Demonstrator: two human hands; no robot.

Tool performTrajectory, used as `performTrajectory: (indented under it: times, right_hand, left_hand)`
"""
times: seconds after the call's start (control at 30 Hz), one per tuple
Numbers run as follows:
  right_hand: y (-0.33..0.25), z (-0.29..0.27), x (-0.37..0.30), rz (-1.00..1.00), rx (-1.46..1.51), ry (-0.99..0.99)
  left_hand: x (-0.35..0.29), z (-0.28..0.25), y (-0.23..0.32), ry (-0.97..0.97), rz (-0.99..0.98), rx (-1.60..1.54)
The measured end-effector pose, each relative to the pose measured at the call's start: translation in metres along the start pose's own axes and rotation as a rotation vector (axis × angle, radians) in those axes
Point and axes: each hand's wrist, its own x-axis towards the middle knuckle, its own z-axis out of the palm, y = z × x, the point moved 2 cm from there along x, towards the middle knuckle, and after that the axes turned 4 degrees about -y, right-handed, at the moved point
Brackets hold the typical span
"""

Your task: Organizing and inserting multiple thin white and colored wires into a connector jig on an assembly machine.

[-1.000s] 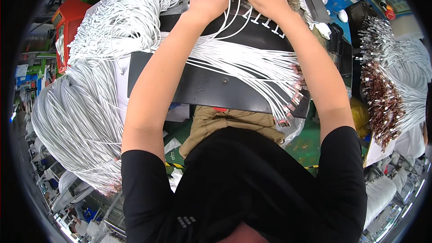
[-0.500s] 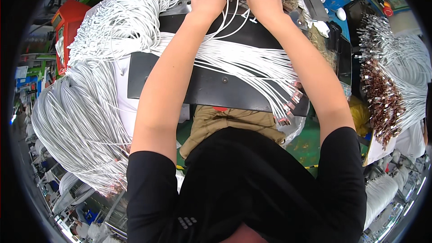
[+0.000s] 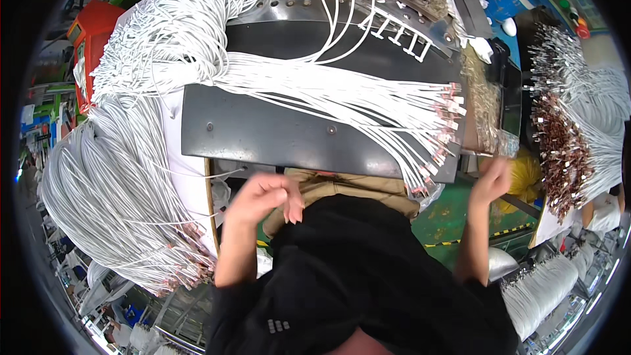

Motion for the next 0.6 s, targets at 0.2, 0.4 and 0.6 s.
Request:
performTrajectory:
  times: [0.2,0.4,0.6]
  right_hand:
    - [-0.023,0.042,-0.128,0.309,0.128,-0.800]
    - [0.007,0.060,-0.139,0.416,0.390,-0.788]
    - [0.008,0.056,-0.126,0.605,0.561,-0.950]
  left_hand:
    - [-0.023,-0.036,-0.087,0.799,0.160,-0.396]
    - [-0.014,-0.058,-0.077,1.039,0.288,-0.240]
    - [-0.015,-0.058,-0.082,1.049,0.294,-0.272]
